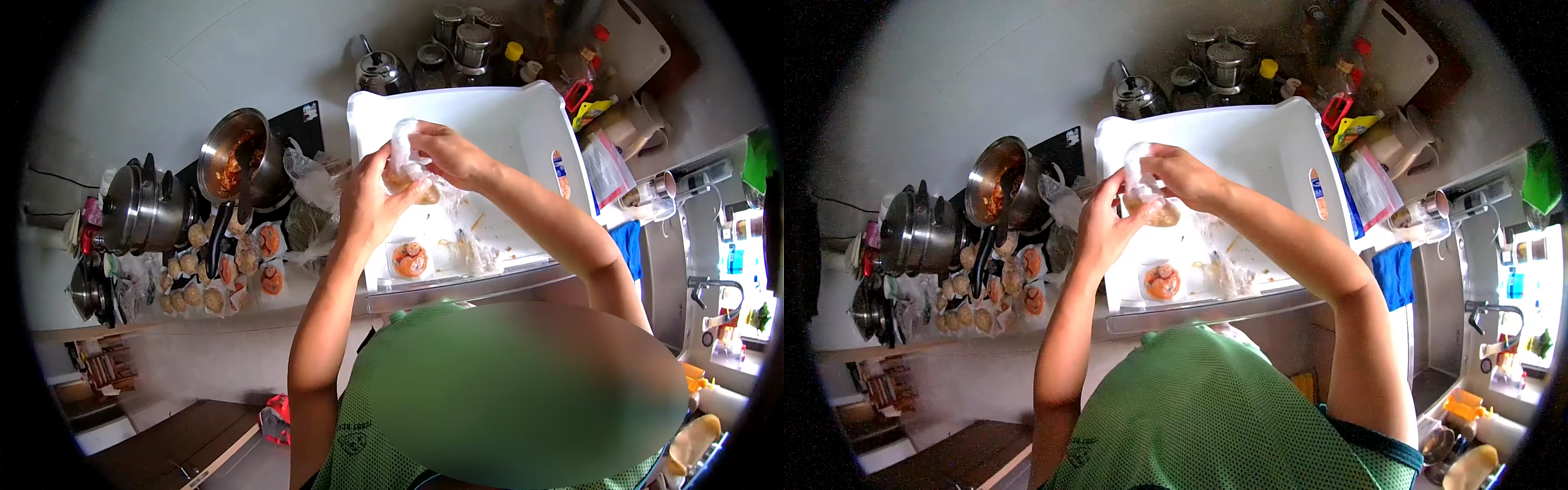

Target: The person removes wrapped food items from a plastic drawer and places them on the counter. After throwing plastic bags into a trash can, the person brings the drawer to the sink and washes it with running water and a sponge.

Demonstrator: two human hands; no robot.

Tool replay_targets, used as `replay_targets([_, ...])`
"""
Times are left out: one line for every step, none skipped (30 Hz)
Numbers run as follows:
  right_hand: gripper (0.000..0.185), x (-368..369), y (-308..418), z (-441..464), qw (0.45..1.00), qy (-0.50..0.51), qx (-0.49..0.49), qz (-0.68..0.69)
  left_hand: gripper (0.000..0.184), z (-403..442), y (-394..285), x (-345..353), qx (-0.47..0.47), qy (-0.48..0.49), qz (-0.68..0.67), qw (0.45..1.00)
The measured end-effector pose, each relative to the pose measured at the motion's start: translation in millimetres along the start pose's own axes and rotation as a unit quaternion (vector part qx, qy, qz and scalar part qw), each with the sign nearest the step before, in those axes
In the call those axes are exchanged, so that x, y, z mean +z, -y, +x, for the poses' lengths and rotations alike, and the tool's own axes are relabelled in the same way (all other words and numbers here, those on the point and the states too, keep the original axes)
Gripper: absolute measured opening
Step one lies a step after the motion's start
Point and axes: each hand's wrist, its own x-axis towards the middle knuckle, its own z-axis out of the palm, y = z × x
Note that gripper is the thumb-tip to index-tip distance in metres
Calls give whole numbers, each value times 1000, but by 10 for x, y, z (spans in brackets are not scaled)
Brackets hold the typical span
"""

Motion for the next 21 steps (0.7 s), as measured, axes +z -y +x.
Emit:
replay_targets([21, -40, -32, 43, 999, 44, -9, 13, 44, 25, 8, 6, -72, 33, -16, 997])
replay_targets([21, -44, -11, 27, 999, 42, -8, 14, 40, 42, 13, 4, -143, 66, -31, 987])
replay_targets([21, -38, 51, -6, 996, 75, -16, -37, 32, 41, 15, -14, -187, 53, -71, 978])
replay_targets([22, -36, 119, -41, 990, 107, -23, -88, 32, 38, 74, -15, -187, 56, -73, 978])
replay_targets([25, -77, 207, -54, 985, 145, 10, -96, 29, 19, 163, -6, -192, 37, -118, 974])
replay_targets([28, -124, 221, -62, 991, 124, 9, -52, 26, 0, 226, 1, -197, 16, -163, 967])
replay_targets([31, -220, 175, -4, 984, 99, 6, -145, 23, -28, 243, -2, -168, 0, -207, 964])
replay_targets([35, -367, 58, 103, 969, 73, 3, -237, 23, -53, 255, -16, -170, 1, -208, 963])
replay_targets([43, -592, -181, 252, 918, 73, -18, -388, 21, -77, 263, -35, -169, -19, -238, 956])
replay_targets([49, -741, -411, 375, 845, 74, 33, -529, 20, -96, 268, -56, -168, -39, -268, 948])
replay_targets([51, -754, -539, 335, 780, 80, 45, -619, 20, -112, 271, -76, -174, -43, -282, 943])
replay_targets([54, -734, -669, 257, 704, 87, 56, -702, 20, -130, 270, -86, -175, -43, -283, 942])
replay_targets([54, -754, -813, 207, 704, 88, 57, -702, 21, -147, 263, -96, -178, -61, -302, 934])
replay_targets([53, -782, -957, 164, 632, 76, 17, -771, 22, -160, 251, -109, -180, -80, -322, 926])
replay_targets([52, -798, -1047, 158, 553, 64, -24, -830, 22, -173, 251, -142, -184, -74, -300, 933])
replay_targets([52, -827, -1097, 208, 553, 66, -23, -830, 22, -189, 275, -156, -186, -75, -301, 932])
replay_targets([49, -869, -1114, 285, 542, 77, -15, -837, 22, -200, 297, -168, -199, -78, -308, 927])
replay_targets([47, -909, -1096, 353, 531, 87, -7, -843, 21, -206, 314, -178, -210, -82, -316, 922])
replay_targets([47, -962, -1060, 405, 530, 86, -6, -843, 21, -213, 328, -189, -210, -82, -317, 921])
replay_targets([40, -1031, -1016, 445, 653, 48, 6, -756, 21, -218, 341, -197, -211, -80, -336, 914])
replay_targets([34, -1055, -933, 444, 759, 6, 17, -650, 22, -212, 341, -195, -210, -77, -355, 908])
